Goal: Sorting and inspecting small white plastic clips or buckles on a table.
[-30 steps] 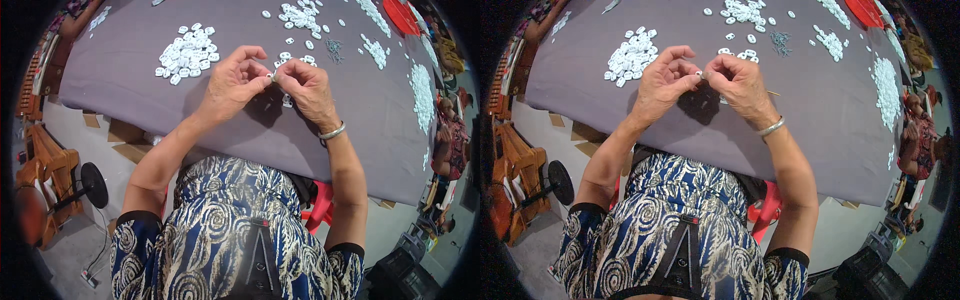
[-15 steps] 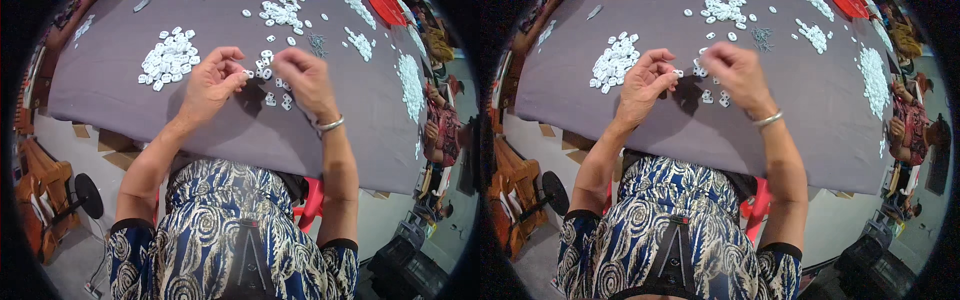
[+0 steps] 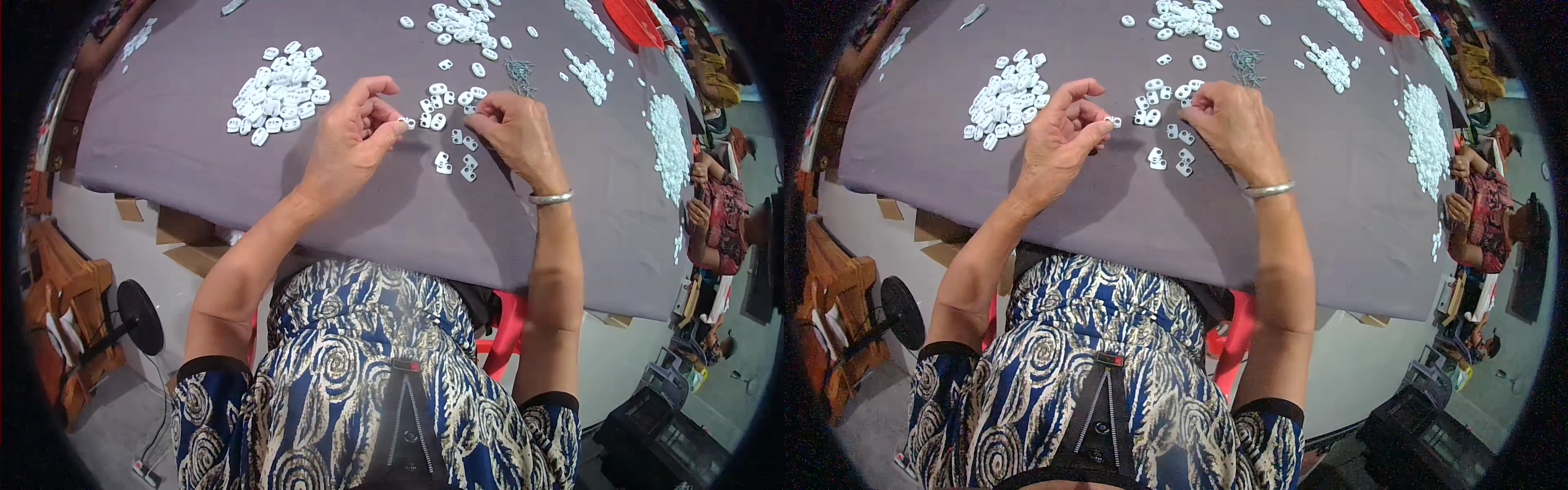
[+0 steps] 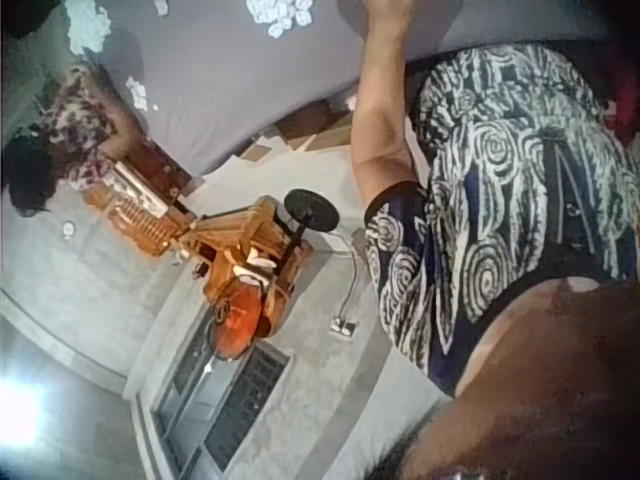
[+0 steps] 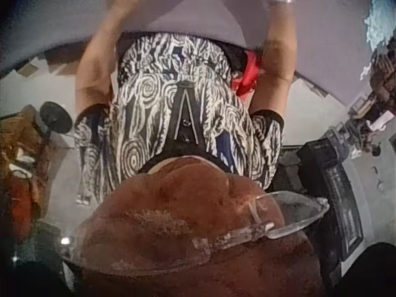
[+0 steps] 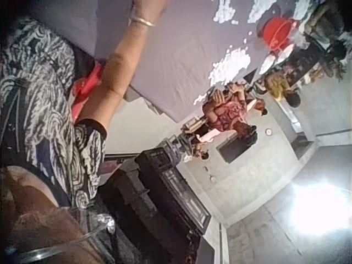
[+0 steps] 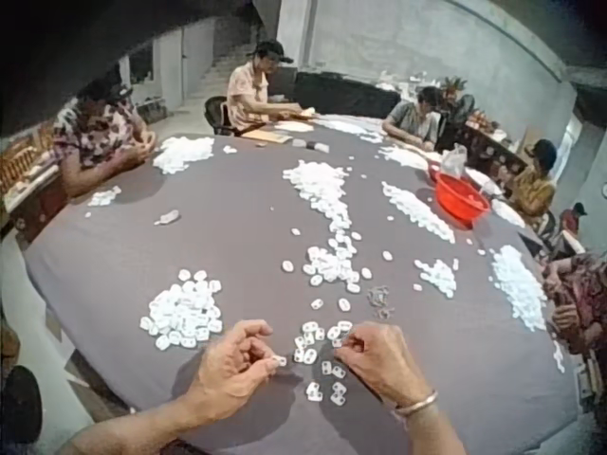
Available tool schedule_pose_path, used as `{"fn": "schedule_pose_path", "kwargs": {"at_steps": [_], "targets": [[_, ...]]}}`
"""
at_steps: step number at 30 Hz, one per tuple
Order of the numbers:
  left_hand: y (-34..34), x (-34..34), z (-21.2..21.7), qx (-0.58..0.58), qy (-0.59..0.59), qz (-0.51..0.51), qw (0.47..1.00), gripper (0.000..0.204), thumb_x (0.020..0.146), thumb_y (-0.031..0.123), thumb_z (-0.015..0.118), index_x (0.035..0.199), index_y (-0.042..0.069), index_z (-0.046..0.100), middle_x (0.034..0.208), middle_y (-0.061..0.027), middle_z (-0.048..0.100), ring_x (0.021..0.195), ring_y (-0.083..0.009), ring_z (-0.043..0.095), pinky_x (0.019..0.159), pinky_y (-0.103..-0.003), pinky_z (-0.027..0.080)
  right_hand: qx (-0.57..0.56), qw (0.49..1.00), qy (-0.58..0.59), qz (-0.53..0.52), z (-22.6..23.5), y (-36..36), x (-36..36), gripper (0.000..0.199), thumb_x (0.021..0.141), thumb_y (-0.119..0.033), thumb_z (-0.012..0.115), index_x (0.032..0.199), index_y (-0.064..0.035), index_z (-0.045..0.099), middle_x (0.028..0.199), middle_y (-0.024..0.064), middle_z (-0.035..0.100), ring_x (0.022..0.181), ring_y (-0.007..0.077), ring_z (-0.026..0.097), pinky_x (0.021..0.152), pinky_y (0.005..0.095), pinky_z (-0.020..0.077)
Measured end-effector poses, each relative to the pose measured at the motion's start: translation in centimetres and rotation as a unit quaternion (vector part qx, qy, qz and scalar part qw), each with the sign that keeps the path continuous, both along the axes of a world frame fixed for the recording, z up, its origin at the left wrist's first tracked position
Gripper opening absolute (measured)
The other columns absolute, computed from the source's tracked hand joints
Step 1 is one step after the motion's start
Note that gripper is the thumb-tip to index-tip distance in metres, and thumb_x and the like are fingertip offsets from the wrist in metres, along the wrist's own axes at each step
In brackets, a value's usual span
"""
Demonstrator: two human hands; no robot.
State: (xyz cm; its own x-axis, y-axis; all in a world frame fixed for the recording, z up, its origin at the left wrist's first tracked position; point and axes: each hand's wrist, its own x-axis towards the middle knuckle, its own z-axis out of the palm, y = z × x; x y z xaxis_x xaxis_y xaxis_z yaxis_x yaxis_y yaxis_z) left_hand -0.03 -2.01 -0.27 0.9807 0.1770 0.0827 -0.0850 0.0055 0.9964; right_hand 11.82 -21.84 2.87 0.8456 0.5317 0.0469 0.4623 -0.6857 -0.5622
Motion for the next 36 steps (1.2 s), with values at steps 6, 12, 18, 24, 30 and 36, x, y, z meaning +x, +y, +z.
{"fn": "schedule_pose_path", "kwargs": {"at_steps": [6,12,18,24,30,36], "targets": [[-0.4,0.1,-0.1,0.029,-0.006,0.002,1.000,0.033,0.088,0.001,0.061,0.119,0.001,0.048,0.085,-0.0022,0.059,0.073,-0.0056,0.054,0.064,-0.020,0.046,0.003,1.000,-0.013,0.017,-0.6,0.6,-0.2,0.018,0.073,-0.019,0.063,0.072,-0.0006,0.062,0.068,0.0157,0.062,0.067,0.0347,0.061,0.061,0.0418,0.0467],[-0.6,-0.1,-0.4,0.011,-0.005,0.007,1.000,0.031,0.086,0.002,0.060,0.116,0.001,0.050,0.083,-0.0019,0.059,0.072,-0.0054,0.054,0.065,-0.021,0.046,0.049,0.997,-0.027,0.053,-1.0,0.5,-0.6,0.010,0.075,-0.009,0.059,0.076,0.0009,0.059,0.067,0.0142,0.060,0.060,0.0286,0.057,0.059,0.0372,0.0464],[-0.7,-0.4,-0.4,0.002,0.022,-0.009,1.000,0.034,0.087,0.001,0.061,0.119,0.001,0.048,0.085,-0.0021,0.059,0.074,-0.0062,0.054,0.065,-0.021,0.046,0.183,0.982,0.039,0.042,-0.3,0.8,-1.3,0.005,0.079,-0.003,0.062,0.081,0.0002,0.058,0.065,0.0038,0.056,0.060,0.0087,0.050,0.055,0.0250,0.0437],[-0.7,0.0,-0.5,0.010,0.036,-0.028,0.999,0.037,0.088,-0.001,0.061,0.122,0.001,0.047,0.087,-0.0016,0.057,0.076,-0.0056,0.054,0.065,-0.019,0.047,0.263,0.932,0.230,0.091,-1.0,1.9,-1.9,0.012,0.086,-0.005,0.061,0.097,-0.0022,0.061,0.078,-0.0015,0.060,0.070,0.0047,0.052,0.061,0.0217,0.0442],[-0.5,0.2,-0.3,0.009,0.013,-0.007,1.000,0.030,0.086,0.003,0.060,0.115,0.002,0.051,0.079,-0.0015,0.057,0.070,-0.0060,0.053,0.063,-0.023,0.045,0.241,0.951,0.154,0.116,-1.1,3.1,-2.2,0.011,0.090,-0.005,0.058,0.098,-0.0004,0.064,0.080,0.0001,0.063,0.073,0.0056,0.055,0.064,0.0219,0.0463],[-0.7,0.4,-0.6,0.023,0.021,-0.032,0.999,0.032,0.090,0.002,0.057,0.120,0.001,0.047,0.082,0.0012,0.055,0.071,-0.0033,0.051,0.061,-0.019,0.042,0.240,0.957,0.142,0.078,-1.4,2.4,-2.0,0.008,0.090,-0.005,0.060,0.094,0.0012,0.063,0.078,-0.0012,0.062,0.070,0.0043,0.054,0.061,0.0201,0.0455]]}}
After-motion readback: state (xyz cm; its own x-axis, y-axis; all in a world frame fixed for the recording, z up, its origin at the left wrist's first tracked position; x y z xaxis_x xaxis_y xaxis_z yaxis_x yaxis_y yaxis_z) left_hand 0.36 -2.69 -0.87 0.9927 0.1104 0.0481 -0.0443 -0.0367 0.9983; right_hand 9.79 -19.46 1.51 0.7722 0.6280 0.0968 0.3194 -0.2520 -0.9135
